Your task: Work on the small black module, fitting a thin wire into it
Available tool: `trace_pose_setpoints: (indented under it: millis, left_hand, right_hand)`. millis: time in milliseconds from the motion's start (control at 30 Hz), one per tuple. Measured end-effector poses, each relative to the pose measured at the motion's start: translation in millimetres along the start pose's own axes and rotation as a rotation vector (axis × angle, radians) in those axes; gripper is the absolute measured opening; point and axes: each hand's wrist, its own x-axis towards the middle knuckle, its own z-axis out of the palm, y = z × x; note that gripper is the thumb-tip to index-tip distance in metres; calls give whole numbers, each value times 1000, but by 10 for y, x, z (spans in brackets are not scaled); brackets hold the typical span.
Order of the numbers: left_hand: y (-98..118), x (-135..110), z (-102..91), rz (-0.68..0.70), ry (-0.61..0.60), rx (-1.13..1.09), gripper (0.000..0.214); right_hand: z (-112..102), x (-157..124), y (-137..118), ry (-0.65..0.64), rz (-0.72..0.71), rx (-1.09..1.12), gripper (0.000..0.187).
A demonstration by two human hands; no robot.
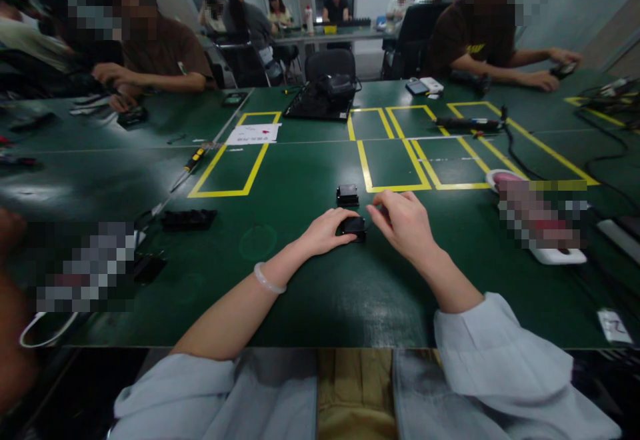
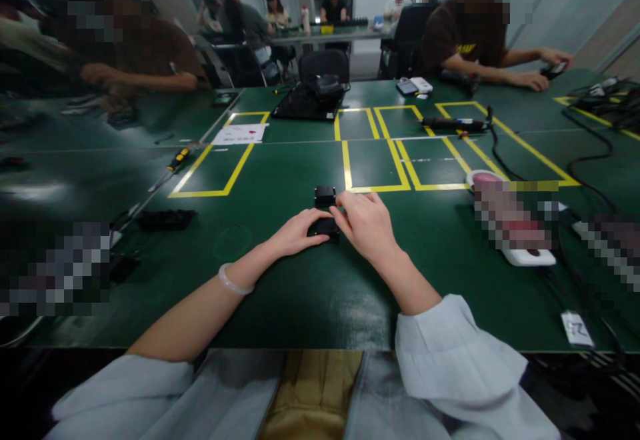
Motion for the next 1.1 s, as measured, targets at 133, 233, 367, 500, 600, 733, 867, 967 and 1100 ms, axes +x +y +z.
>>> trace_pose_setpoints:
  millis: [133,233,367,500,600,733,867,967,1100]
  left_hand:
    - [10,-1,-5,-7,-4,-5,42]
    - [12,-2,-10,-1,1,-11,40]
    - [8,-3,-10,-2,6,-8,40]
    - [13,-3,-12,-1,5,-10,40]
    - [14,-2,-11,-3,4,-9,41]
    - [9,-1,-7,-2,5,-4,43]
    - [12,-2,-9,-4,-6,0,42]
    - [18,-3,-15,-6,-10,-1,41]
    - [21,-5,-18,-8,-6,-2,41]
  right_hand:
    - [6,-1,5,11,0,-9,16]
    - [24,0,-4,34,29,-15,13]
    - [38,1,-21,42,33,-8,14]
    - [21,4,-27,24,30,8,12]
    - [7,3,-20,3,16,16,11]
    - [8,-7,-9,11,4,8,15]
    - [20,-12,-10,27,23,13,14]
    - [26,-7,-14,28,30,7,12]
    - [25,0,-18,37,28,18,14]
